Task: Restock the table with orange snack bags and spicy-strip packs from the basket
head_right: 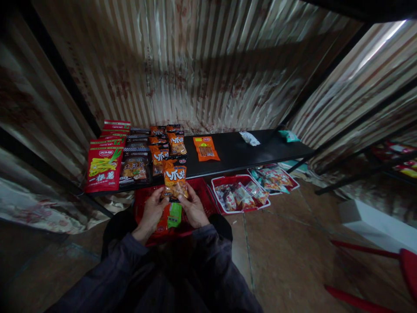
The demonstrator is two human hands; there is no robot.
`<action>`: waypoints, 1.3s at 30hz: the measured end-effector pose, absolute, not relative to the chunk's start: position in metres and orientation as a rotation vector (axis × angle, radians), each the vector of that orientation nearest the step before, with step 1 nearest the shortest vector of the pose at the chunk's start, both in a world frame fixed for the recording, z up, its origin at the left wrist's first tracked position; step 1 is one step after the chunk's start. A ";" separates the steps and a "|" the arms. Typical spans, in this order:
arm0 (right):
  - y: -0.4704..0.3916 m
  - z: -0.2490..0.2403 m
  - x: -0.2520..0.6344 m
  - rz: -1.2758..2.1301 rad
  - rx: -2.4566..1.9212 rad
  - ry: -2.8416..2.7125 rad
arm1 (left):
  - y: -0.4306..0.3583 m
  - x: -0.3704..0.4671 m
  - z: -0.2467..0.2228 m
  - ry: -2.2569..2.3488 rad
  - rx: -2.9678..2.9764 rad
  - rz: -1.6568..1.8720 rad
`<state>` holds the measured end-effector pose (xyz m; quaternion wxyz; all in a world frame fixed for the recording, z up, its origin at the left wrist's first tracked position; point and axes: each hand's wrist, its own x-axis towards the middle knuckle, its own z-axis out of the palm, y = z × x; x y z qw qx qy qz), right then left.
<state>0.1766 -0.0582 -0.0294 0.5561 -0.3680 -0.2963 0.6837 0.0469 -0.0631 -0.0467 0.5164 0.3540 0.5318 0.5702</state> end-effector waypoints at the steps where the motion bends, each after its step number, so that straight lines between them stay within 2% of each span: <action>1: -0.058 -0.029 0.177 1.615 -0.869 -0.713 | -0.062 0.047 -0.047 1.275 0.853 1.369; 21: -0.047 -0.045 0.203 1.581 -0.922 -0.712 | -0.058 0.061 -0.030 1.188 0.631 1.290; 39: -0.014 -0.045 0.216 1.617 -0.887 -0.646 | -0.026 0.080 -0.048 1.218 0.722 1.337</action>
